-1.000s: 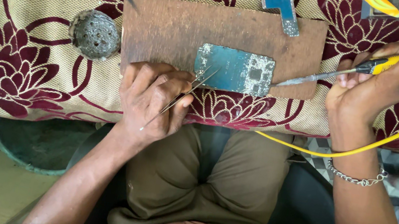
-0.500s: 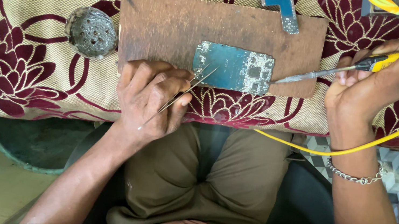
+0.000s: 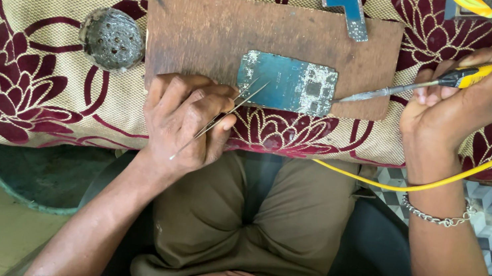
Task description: The person uses a soldering iron and tweezers to work on a small circuit board placed on a wooden block on their lap. They apply heat to specific points on the board while holding it steady with the tweezers.
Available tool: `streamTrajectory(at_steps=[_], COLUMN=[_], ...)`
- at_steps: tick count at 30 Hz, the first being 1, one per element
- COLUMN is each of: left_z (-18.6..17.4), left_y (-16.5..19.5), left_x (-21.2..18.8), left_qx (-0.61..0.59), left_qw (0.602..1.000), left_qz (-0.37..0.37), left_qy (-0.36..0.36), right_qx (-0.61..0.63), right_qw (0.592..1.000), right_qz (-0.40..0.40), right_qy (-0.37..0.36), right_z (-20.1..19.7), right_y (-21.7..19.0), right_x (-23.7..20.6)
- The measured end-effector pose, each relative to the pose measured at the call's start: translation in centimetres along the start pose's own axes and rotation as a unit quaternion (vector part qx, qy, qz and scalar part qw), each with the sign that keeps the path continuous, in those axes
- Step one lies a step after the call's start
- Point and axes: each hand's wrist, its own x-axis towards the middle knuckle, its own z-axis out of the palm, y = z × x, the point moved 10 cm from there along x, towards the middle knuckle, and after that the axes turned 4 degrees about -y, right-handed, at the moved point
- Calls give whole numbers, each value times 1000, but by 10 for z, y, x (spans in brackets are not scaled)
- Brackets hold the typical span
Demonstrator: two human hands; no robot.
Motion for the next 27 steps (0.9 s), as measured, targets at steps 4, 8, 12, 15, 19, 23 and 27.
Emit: streamTrajectory(at_steps=[4,8,12,15,19,23,27], left_z=[0,0,0,0,-1,0,1], left_y=[0,1,1,0,1,1,1], left_x=[0,1,1,2,2,1,0], left_qx=[2,1,-3,-8,-7,-2,-3], left_qw=[1000,1000,1000,1000,1000,1000,1000], left_qz=[1,2,3,-1,7,3,4], left_qy=[1,3,0,-1,3,0,-1], right_qx=[-10,-6,-11,-15,-13,-11,-11], right_qw=[1000,1000,1000,1000,1000,1000,1000], right_qz=[4,4,-4,0,0,-1,5], right_qy=[2,1,-13,-6,-11,2,10], right_z=[1,0,2,-1,2,0,0], right_y=[0,0,0,0,-1,-2,0], right_x=[-1,-1,-2,-2,0,-1,-2])
